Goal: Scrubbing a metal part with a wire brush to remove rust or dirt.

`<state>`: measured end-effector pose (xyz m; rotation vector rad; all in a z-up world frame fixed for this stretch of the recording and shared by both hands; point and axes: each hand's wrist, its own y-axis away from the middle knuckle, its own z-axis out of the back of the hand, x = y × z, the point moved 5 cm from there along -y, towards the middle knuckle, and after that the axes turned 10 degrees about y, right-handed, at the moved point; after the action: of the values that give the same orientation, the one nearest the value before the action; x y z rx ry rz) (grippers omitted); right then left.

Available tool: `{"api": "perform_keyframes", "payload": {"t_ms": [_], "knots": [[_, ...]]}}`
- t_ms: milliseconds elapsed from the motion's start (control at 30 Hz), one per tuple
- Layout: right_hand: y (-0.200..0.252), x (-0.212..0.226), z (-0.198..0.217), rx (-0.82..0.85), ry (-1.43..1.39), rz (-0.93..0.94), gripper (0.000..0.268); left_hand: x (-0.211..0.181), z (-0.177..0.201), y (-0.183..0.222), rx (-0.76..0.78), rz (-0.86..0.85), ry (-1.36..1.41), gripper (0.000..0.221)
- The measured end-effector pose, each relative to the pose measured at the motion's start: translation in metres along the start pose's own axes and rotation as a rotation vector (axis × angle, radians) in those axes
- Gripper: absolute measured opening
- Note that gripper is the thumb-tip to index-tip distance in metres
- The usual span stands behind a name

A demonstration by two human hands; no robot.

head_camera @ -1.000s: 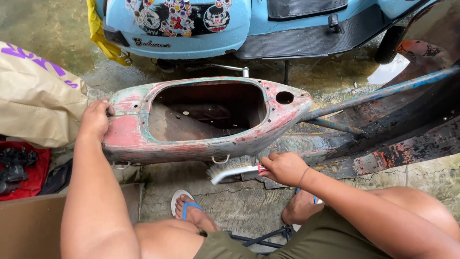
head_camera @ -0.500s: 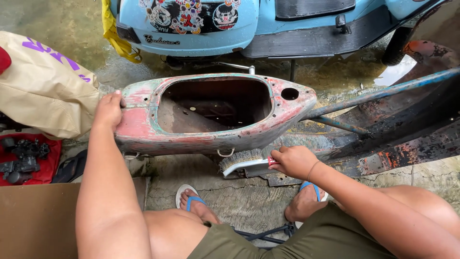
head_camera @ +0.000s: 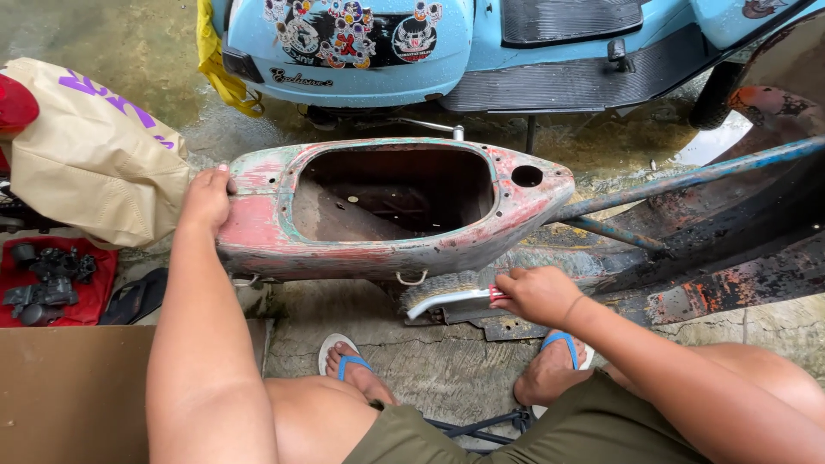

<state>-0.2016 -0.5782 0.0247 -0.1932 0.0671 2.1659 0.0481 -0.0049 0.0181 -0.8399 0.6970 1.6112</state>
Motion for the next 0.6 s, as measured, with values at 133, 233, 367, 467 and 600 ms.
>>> {"api": "perform_keyframes", "payload": {"t_ms": [133, 233, 367, 467, 600], "knots": [[0.008, -0.014, -0.005, 0.001, 0.068, 0.013, 0.034, -0.005, 0.003, 0.005, -0.001, 0.007, 0.008, 0.051], [-0.001, 0.001, -0.012, -0.017, 0.038, 0.013, 0.037, -0.014, -0.001, 0.011, 0.007, 0.006, 0.015, 0.051], [-0.012, 0.012, -0.012, -0.067, 0.048, 0.037, 0.041, -0.022, 0.002, 0.017, 0.009, 0.008, -0.013, 0.051], [0.001, 0.0, 0.002, -0.028, 0.057, 0.018, 0.04, -0.024, 0.002, 0.018, 0.02, -0.01, -0.013, 0.051], [0.006, 0.006, 0.0, -0.003, 0.029, -0.012, 0.04, -0.016, 0.002, 0.011, 0.016, -0.008, 0.002, 0.051]]}}
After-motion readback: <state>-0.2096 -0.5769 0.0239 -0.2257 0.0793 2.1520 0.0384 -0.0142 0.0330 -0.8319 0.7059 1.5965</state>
